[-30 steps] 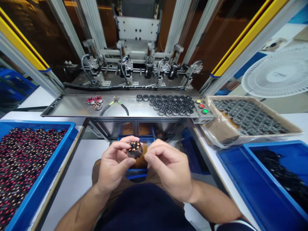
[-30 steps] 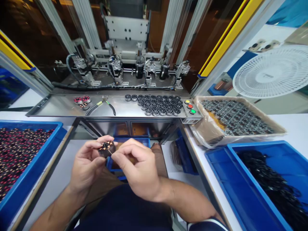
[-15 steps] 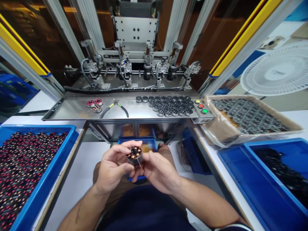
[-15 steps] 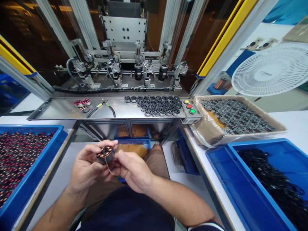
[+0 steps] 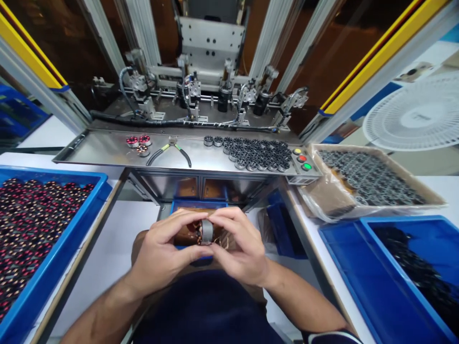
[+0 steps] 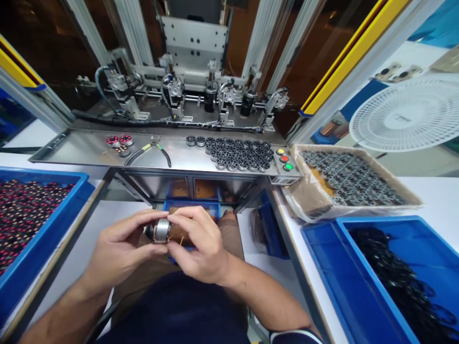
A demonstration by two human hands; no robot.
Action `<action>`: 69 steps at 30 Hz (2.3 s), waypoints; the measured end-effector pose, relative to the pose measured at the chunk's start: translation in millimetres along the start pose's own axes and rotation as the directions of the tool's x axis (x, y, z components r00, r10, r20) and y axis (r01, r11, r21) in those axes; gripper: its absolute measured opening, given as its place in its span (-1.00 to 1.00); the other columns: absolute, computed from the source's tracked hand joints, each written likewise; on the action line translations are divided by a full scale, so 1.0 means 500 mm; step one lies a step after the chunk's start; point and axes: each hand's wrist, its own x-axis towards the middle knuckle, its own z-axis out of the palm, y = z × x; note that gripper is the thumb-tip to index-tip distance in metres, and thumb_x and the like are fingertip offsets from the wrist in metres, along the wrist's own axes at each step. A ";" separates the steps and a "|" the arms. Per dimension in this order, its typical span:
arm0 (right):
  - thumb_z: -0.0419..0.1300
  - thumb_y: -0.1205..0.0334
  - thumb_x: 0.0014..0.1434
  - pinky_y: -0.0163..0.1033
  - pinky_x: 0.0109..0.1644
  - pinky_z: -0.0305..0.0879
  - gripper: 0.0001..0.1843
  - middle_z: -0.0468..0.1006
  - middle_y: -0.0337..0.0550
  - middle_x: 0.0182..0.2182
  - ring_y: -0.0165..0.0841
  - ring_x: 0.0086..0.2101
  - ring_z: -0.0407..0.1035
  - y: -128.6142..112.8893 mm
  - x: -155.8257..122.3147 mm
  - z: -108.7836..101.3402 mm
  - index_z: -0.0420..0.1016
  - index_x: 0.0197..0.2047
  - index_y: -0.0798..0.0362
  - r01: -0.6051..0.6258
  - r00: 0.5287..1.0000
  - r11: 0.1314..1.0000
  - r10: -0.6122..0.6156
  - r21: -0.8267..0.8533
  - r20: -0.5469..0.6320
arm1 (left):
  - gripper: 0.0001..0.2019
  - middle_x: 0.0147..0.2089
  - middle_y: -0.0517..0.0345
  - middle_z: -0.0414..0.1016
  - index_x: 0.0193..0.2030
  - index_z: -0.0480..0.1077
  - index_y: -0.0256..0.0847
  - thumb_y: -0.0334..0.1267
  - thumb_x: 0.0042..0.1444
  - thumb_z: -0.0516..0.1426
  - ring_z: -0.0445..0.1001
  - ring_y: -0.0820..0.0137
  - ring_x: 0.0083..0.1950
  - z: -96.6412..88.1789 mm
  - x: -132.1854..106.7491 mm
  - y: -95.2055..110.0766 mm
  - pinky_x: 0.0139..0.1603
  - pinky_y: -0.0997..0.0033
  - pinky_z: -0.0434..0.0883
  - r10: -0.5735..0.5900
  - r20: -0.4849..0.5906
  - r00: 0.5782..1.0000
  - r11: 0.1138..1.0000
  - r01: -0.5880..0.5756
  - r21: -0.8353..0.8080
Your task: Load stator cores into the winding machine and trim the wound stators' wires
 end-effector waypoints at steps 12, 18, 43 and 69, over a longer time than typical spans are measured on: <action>0.30 0.35 0.11 -0.13 -0.15 0.41 -0.91 0.44 -0.02 -0.23 -0.27 -0.19 0.40 -0.022 0.017 0.005 0.46 -0.29 0.09 -0.023 1.000 0.984 0.022 -0.179 -0.009 | -0.45 -0.03 -0.04 0.56 0.11 0.40 -0.19 -0.50 -0.08 0.30 0.50 0.17 -0.04 0.009 0.003 0.008 -0.01 0.17 0.42 0.370 -0.110 0.922 0.818 -0.267 0.510; 0.18 0.47 0.15 -0.15 -0.14 0.42 -0.89 0.48 -0.01 -0.25 -0.29 -0.19 0.41 -0.035 0.028 -0.005 0.46 -0.26 0.11 -0.016 1.000 0.993 0.018 -0.118 0.012 | -0.46 -0.01 0.02 0.56 0.09 0.41 -0.16 -0.54 -0.08 0.28 0.53 0.23 -0.01 0.005 -0.011 0.010 0.03 0.25 0.46 0.334 -0.109 0.936 0.846 -0.247 0.473; 0.22 0.25 0.23 -0.17 -0.17 0.34 -0.92 0.46 -0.11 -0.31 -0.34 -0.28 0.38 -0.014 0.059 -0.068 0.46 -0.30 0.08 -0.237 0.954 0.970 0.220 0.059 0.204 | -0.48 0.04 0.06 0.58 0.06 0.45 -0.08 -0.55 -0.07 0.30 0.57 0.27 0.01 -0.018 -0.033 -0.001 0.05 0.30 0.52 0.260 -0.017 0.965 0.948 -0.252 0.195; 0.20 0.44 0.20 -0.05 0.05 0.35 -0.88 0.46 -0.01 -0.05 -0.24 -0.04 0.40 -0.022 0.030 0.007 0.51 -0.26 0.05 -0.230 0.973 0.962 0.227 0.144 0.043 | -0.57 0.01 0.16 0.58 -0.03 0.51 -0.05 -0.49 -0.05 0.34 0.57 0.35 0.01 0.000 -0.030 0.009 0.03 0.48 0.53 -0.239 -0.184 0.954 0.931 0.171 -0.323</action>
